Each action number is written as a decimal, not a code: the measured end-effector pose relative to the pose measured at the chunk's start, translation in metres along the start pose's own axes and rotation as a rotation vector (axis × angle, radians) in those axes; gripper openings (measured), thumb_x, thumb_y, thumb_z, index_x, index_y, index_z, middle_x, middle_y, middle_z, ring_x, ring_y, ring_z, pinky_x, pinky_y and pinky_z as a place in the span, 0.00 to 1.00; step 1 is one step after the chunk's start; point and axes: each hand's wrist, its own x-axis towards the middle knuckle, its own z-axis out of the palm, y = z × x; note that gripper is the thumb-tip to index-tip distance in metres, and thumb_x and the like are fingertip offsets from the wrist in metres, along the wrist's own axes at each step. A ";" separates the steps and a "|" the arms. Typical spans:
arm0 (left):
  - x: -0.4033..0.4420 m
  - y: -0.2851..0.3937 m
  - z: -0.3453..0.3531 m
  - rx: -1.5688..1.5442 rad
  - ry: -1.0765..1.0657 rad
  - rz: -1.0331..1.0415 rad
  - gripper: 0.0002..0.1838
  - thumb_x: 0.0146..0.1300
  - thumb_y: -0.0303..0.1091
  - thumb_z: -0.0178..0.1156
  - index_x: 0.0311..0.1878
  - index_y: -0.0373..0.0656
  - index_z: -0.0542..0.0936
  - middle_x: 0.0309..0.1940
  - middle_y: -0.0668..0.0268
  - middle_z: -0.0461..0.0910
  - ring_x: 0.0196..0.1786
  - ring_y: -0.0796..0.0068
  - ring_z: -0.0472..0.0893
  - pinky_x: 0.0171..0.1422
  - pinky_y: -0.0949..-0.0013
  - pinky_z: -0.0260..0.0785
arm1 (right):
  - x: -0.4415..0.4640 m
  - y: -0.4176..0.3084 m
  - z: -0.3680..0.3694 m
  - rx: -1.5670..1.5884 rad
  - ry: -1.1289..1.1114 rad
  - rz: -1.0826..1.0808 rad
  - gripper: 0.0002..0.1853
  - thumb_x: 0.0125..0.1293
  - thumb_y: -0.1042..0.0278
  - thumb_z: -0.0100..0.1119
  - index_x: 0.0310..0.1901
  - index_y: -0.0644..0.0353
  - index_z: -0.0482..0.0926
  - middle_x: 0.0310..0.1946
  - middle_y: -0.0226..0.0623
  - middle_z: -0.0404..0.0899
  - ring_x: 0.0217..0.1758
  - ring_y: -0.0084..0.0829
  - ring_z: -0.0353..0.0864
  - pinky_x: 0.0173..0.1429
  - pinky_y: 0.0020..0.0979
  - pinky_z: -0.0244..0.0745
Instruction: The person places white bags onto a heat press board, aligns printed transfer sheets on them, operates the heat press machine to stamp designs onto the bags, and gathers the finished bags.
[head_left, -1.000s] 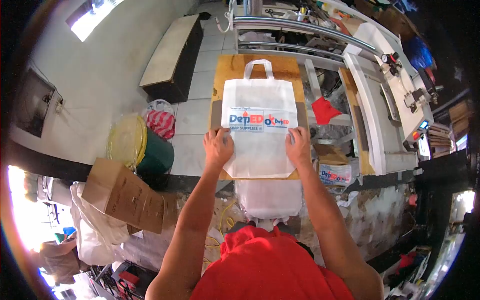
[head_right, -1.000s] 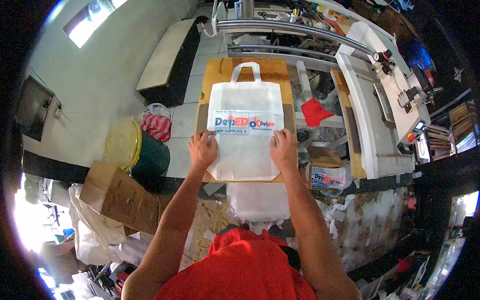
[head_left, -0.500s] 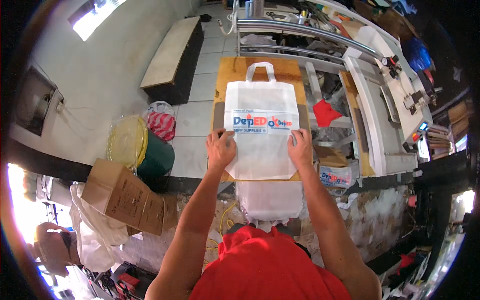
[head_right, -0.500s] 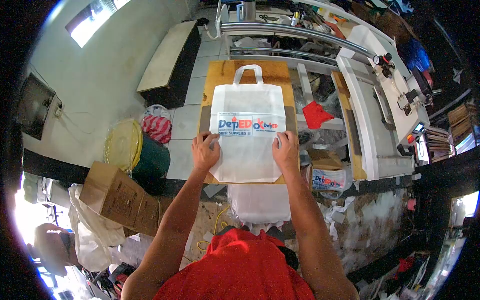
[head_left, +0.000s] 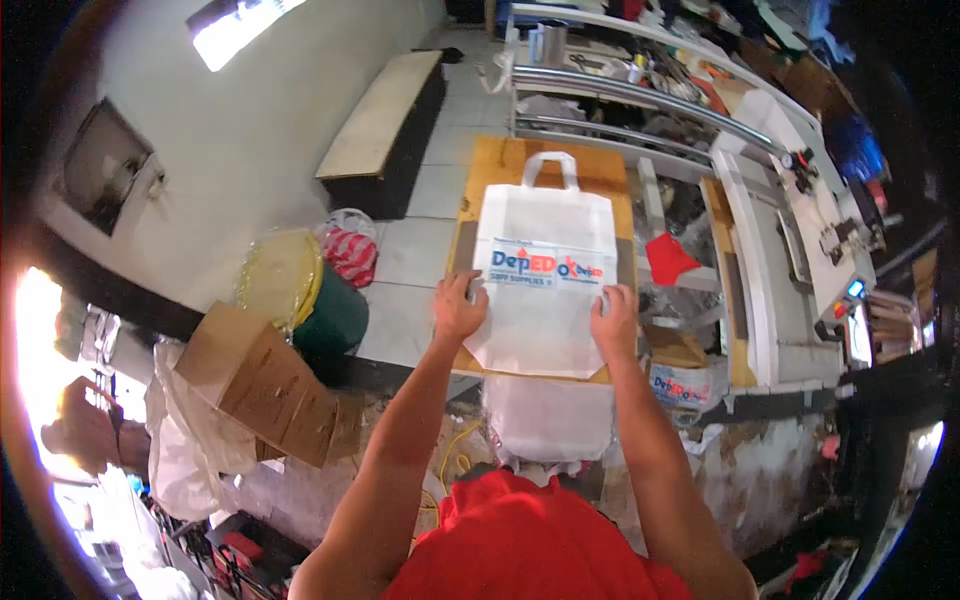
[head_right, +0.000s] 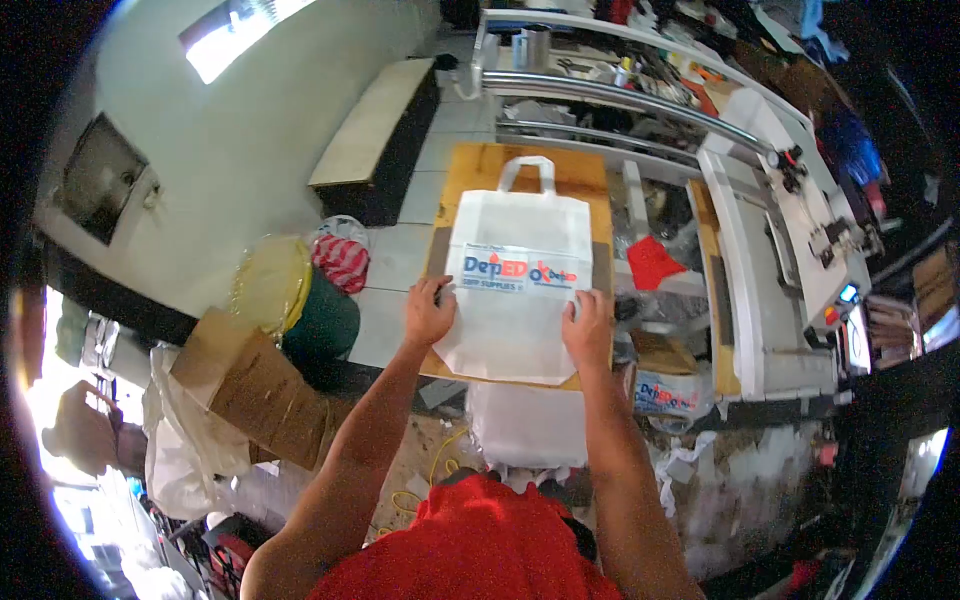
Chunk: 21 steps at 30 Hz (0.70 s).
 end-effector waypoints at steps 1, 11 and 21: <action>0.000 -0.005 0.002 -0.101 0.026 -0.008 0.16 0.60 0.30 0.61 0.52 0.45 0.81 0.47 0.57 0.81 0.51 0.54 0.79 0.59 0.55 0.70 | 0.001 0.001 0.000 0.010 -0.010 -0.013 0.14 0.60 0.71 0.63 0.47 0.63 0.77 0.47 0.50 0.75 0.55 0.52 0.74 0.60 0.48 0.70; -0.282 -0.110 -0.090 -0.128 0.029 -0.920 0.14 0.66 0.37 0.55 0.50 0.39 0.77 0.42 0.50 0.82 0.49 0.47 0.80 0.54 0.54 0.72 | -0.008 0.054 0.041 -0.065 -0.055 -0.133 0.17 0.62 0.75 0.59 0.53 0.69 0.75 0.52 0.54 0.76 0.59 0.52 0.74 0.66 0.47 0.69; -0.679 0.001 -0.056 0.195 -0.582 -1.571 0.18 0.52 0.44 0.70 0.44 0.47 0.88 0.45 0.57 0.86 0.50 0.60 0.85 0.52 0.58 0.78 | 0.013 0.072 0.021 0.474 -0.285 0.201 0.21 0.61 0.73 0.60 0.56 0.69 0.74 0.53 0.53 0.78 0.56 0.44 0.80 0.62 0.41 0.75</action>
